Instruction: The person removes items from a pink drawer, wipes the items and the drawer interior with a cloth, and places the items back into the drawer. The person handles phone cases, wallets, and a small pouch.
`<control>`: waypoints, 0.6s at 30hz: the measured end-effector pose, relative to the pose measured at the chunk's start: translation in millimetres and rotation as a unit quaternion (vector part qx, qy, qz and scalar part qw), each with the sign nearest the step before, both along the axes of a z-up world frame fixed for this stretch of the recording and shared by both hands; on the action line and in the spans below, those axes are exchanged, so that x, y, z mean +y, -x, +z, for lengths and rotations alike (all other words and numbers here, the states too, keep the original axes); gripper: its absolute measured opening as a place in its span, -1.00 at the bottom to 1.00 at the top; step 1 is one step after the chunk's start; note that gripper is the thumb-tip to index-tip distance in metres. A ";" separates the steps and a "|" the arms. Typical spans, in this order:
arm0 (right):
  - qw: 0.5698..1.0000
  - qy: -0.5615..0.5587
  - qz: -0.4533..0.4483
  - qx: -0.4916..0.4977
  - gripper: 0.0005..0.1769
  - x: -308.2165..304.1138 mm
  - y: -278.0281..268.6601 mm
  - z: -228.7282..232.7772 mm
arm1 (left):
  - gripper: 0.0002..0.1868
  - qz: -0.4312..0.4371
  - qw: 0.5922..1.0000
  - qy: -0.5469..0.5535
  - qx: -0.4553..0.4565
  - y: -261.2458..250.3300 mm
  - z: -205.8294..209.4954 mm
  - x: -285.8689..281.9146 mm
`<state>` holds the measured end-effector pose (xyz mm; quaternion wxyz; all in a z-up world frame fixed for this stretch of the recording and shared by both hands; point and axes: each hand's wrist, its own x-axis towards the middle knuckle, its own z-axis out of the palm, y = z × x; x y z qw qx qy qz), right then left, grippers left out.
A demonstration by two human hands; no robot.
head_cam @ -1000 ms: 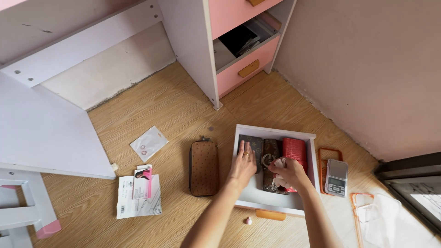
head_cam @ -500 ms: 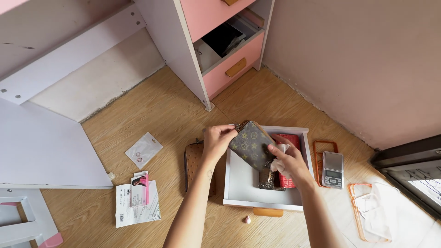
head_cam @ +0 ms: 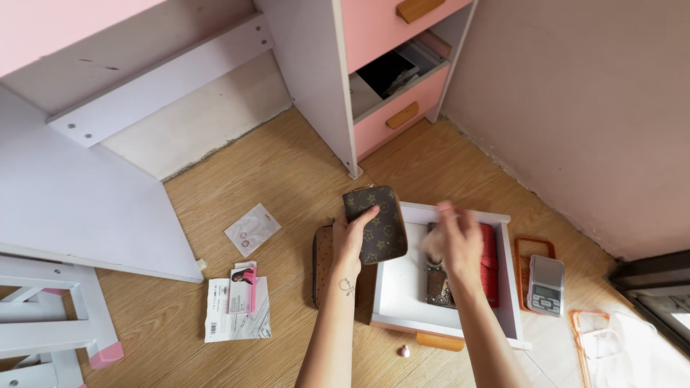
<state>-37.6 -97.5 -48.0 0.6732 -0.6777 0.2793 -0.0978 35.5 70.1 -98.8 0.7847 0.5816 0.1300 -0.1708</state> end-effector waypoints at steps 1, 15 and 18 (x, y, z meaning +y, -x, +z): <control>0.998 -0.014 -0.019 -0.062 -0.55 5.8 -5.4 3.4 | -0.13 0.022 0.999 -0.028 0.037 -3.5 -2.2 4.7; 0.935 0.279 0.208 -0.062 -0.42 50.8 -77.2 -36.2 | -0.14 -0.082 0.985 -0.140 -0.063 12.2 -13.4 77.6; 0.988 0.047 0.149 0.011 -0.61 47.6 -76.4 -37.4 | -0.15 -0.022 0.997 0.061 0.042 6.9 -0.5 87.0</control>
